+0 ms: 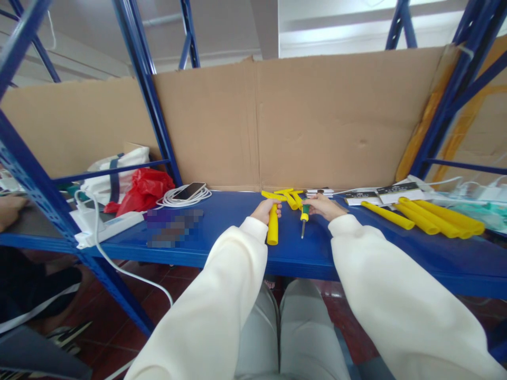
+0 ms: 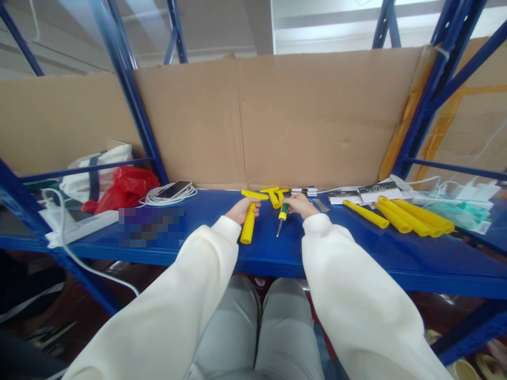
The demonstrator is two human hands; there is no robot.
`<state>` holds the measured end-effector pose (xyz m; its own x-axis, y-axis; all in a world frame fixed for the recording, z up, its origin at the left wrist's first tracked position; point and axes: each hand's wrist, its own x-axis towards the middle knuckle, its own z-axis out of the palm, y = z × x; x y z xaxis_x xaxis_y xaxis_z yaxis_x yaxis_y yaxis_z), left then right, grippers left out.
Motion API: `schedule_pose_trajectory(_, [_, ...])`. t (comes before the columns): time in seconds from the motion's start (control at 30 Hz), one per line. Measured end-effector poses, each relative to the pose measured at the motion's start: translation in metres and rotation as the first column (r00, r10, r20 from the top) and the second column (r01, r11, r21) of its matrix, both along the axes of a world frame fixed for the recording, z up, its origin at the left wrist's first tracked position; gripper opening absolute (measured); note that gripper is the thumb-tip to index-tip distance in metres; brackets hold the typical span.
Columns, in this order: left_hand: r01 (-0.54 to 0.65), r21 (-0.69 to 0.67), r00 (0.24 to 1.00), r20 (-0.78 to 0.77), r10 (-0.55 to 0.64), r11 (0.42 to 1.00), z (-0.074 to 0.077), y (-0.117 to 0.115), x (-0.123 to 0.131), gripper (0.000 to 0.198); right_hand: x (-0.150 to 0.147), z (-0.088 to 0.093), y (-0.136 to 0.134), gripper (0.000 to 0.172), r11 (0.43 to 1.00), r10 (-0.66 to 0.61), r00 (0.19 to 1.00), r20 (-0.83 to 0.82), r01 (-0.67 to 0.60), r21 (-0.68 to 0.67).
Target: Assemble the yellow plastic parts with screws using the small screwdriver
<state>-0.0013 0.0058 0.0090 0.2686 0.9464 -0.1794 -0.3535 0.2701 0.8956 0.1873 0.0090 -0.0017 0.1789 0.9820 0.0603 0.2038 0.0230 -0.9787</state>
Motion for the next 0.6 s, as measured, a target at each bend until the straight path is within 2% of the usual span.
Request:
schedule_pose_trajectory(0.07, [0.002, 0.005, 1.000, -0.009, -0.002, 1.000, 0.000, 0.000, 0.000, 0.015, 0.000, 0.005, -0.005, 0.018, 0.999, 0.031, 0.999, -0.043, -0.033, -0.039])
schedule_pose_trajectory(0.17, [0.002, 0.012, 1.000, -0.022, -0.002, 1.000, 0.000, 0.000, 0.000, 0.015, 0.000, 0.011, -0.010, 0.015, 0.997, -0.025, 1.000, 0.007, 0.025, -0.069])
schedule_pose_trajectory(0.23, [0.002, 0.013, 1.000, -0.028, -0.002, 1.000, 0.000, 0.001, 0.000, 0.015, 0.001, 0.013, -0.011, 0.015, 0.994, -0.073, 0.982, 0.172, 0.086, -0.071])
schedule_pose_trajectory(0.3, [-0.001, 0.011, 1.000, -0.029, 0.002, 1.000, 0.000, 0.001, 0.000, 0.015, 0.005, 0.012, -0.009, 0.015, 0.992, -0.076, 0.918, 0.390, 0.110, -0.066])
schedule_pose_trajectory(0.37, [-0.009, 0.013, 1.000, -0.029, 0.010, 1.000, 0.000, 0.001, 0.000, 0.015, 0.011, 0.012, -0.005, 0.010, 0.993, -0.072, 0.847, 0.527, 0.111, -0.041])
schedule_pose_trajectory(0.4, [-0.014, 0.015, 0.999, -0.032, 0.014, 1.000, 0.001, 0.000, 0.000, 0.015, 0.016, 0.013, -0.003, 0.010, 0.993, -0.101, 0.830, 0.549, 0.121, 0.000])
schedule_pose_trajectory(0.47, [-0.018, 0.019, 0.999, -0.040, 0.019, 1.000, 0.001, -0.001, 0.000, 0.016, 0.027, 0.014, 0.001, 0.026, 0.967, -0.255, 0.810, 0.528, 0.199, 0.162])
schedule_pose_trajectory(0.53, [-0.014, 0.019, 0.999, -0.049, 0.015, 1.000, 0.002, -0.003, 0.000, 0.017, 0.041, 0.016, 0.003, 0.042, 0.893, -0.439, 0.756, 0.486, 0.304, 0.333])
schedule_pose_trajectory(0.6, [-0.011, 0.014, 0.998, -0.054, 0.011, 1.000, 0.003, -0.005, 0.000, 0.018, 0.055, 0.016, 0.003, 0.047, 0.867, -0.492, 0.716, 0.495, 0.352, 0.352])
